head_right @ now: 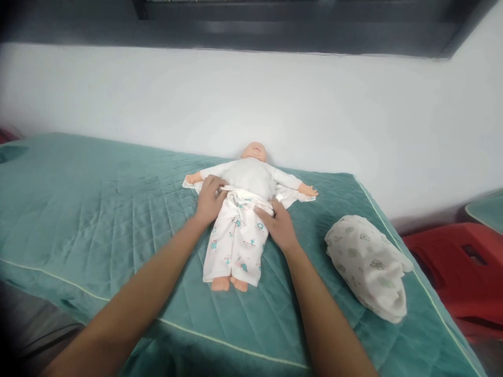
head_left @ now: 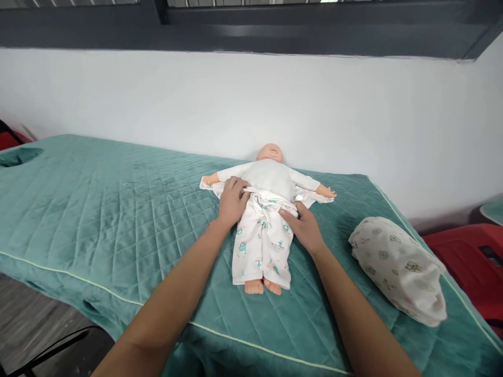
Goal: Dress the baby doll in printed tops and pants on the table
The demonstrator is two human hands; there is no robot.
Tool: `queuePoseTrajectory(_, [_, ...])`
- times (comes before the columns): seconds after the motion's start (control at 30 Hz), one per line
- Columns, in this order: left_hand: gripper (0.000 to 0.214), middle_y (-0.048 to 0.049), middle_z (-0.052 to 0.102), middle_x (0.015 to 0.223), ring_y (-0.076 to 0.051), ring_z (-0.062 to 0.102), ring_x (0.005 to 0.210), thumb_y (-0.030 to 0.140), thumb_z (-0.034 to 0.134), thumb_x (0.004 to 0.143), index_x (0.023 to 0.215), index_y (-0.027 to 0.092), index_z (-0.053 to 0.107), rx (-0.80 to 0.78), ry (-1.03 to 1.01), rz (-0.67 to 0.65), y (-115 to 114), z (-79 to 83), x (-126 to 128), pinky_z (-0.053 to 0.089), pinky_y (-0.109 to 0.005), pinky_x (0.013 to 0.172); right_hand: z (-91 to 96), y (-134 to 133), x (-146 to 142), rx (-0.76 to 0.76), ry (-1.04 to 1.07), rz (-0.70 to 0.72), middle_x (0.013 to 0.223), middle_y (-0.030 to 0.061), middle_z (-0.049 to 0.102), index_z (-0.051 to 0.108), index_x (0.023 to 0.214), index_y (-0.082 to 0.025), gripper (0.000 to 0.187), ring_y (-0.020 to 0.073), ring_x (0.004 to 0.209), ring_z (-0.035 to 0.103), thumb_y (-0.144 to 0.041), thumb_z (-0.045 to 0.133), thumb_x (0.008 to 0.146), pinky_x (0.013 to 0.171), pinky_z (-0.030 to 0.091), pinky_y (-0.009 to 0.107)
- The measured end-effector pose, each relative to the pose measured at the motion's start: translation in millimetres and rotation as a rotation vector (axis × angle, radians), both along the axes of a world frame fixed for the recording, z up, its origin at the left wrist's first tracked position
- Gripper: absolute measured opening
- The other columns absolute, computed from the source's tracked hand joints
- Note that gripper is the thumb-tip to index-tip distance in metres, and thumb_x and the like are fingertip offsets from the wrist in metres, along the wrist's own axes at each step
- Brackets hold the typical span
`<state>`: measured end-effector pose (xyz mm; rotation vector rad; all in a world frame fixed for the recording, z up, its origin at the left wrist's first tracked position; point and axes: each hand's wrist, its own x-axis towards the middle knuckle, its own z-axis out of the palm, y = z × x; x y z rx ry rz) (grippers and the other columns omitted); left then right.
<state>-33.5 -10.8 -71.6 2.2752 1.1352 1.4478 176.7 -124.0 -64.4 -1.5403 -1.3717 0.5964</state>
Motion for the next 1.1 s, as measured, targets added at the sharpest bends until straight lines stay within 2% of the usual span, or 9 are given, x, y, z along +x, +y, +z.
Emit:
queuePoseTrajectory(0.13, [0.013,-0.0045,0.056,0.100,-0.023,0.052,0.104,0.009,0.061,0.078,0.083,0.021,0.060,-0.047,-0.077,0.004,-10.7,1.5,-3.6,0.043,-0.038,0.097,-0.1,0.6,-0.7,0.002,-0.058,-0.019,0.072,-0.0033,0.053,0.055,0.077,-0.023,0.040,0.0168,0.070,0.044,-0.061,0.064,0.082,0.068,0.038,0.031])
queuePoseTrajectory(0.27, [0.013,-0.0046,0.056,0.101,-0.023,0.051,0.106,0.009,0.063,0.075,0.076,0.021,0.058,-0.082,-0.074,-0.007,-31.8,3.3,-9.3,0.043,-0.038,0.097,-2.8,4.1,0.0,0.014,-0.125,-0.051,0.071,-0.0025,0.054,0.053,0.076,-0.023,0.040,0.0176,0.069,0.045,-0.061,0.060,0.082,0.067,0.037,0.031])
queuePoseTrajectory(0.4, [0.013,-0.0041,0.058,0.099,-0.021,0.055,0.100,0.010,0.061,0.077,0.071,0.020,0.055,-0.128,-0.086,-0.063,-63.3,4.0,-19.0,0.044,-0.036,0.093,-6.8,7.7,1.6,0.003,-0.195,-0.110,0.066,-0.0032,0.052,0.050,0.072,-0.023,0.034,0.0173,0.067,0.044,-0.054,0.060,0.080,0.065,0.033,0.030])
queuePoseTrajectory(0.53, [0.012,-0.0036,0.062,0.095,-0.020,0.058,0.094,0.017,0.060,0.084,0.074,0.021,0.057,-0.220,-0.108,-0.122,-84.8,3.0,-26.6,0.046,-0.035,0.087,-7.9,9.5,1.8,0.017,-0.180,-0.094,0.069,-0.0026,0.056,0.057,0.076,-0.023,0.024,0.0179,0.069,0.047,-0.046,0.061,0.077,0.064,0.033,0.030])
queuePoseTrajectory(0.67, [0.010,-0.0029,0.064,0.091,-0.020,0.056,0.093,0.026,0.060,0.089,0.080,0.022,0.058,-0.246,-0.104,-0.096,-85.4,1.9,-26.8,0.046,-0.034,0.085,-3.8,3.3,-3.2,0.075,-0.166,-0.073,0.069,-0.0020,0.057,0.058,0.077,-0.022,0.022,0.0183,0.069,0.048,-0.044,0.060,0.079,0.064,0.035,0.030])
queuePoseTrajectory(0.77, [0.010,-0.0024,0.063,0.088,-0.019,0.055,0.090,0.028,0.059,0.091,0.082,0.022,0.058,-0.247,-0.098,-0.065,-80.8,0.7,-25.1,0.046,-0.033,0.083,0.3,-12.4,-11.6,0.106,-0.199,-0.049,0.064,-0.0030,0.053,0.052,0.070,-0.023,0.024,0.0172,0.066,0.046,-0.043,0.060,0.081,0.062,0.034,0.029])
queuePoseTrajectory(0.93, [0.004,-0.0012,0.062,0.087,-0.018,0.055,0.088,0.022,0.057,0.088,0.087,0.022,0.061,-0.272,-0.140,-0.035,-74.7,-6.7,-25.4,0.044,-0.032,0.083,4.8,-41.5,-27.9,0.098,-0.303,0.111,0.059,-0.0025,0.051,0.049,0.062,-0.022,0.032,0.0161,0.062,0.048,-0.042,0.059,0.085,0.061,0.032,0.030])
queuePoseTrajectory(1.1, [0.005,-0.0005,0.062,0.088,-0.017,0.056,0.085,0.023,0.056,0.087,0.088,0.022,0.061,-0.342,-0.199,-0.030,-69.5,-11.1,-25.0,0.043,-0.030,0.080,4.3,-38.2,-29.4,0.069,-0.194,0.102,0.058,-0.0041,0.045,0.048,0.061,-0.022,0.038,0.0140,0.060,0.045,-0.048,0.060,0.086,0.058,0.031,0.028])
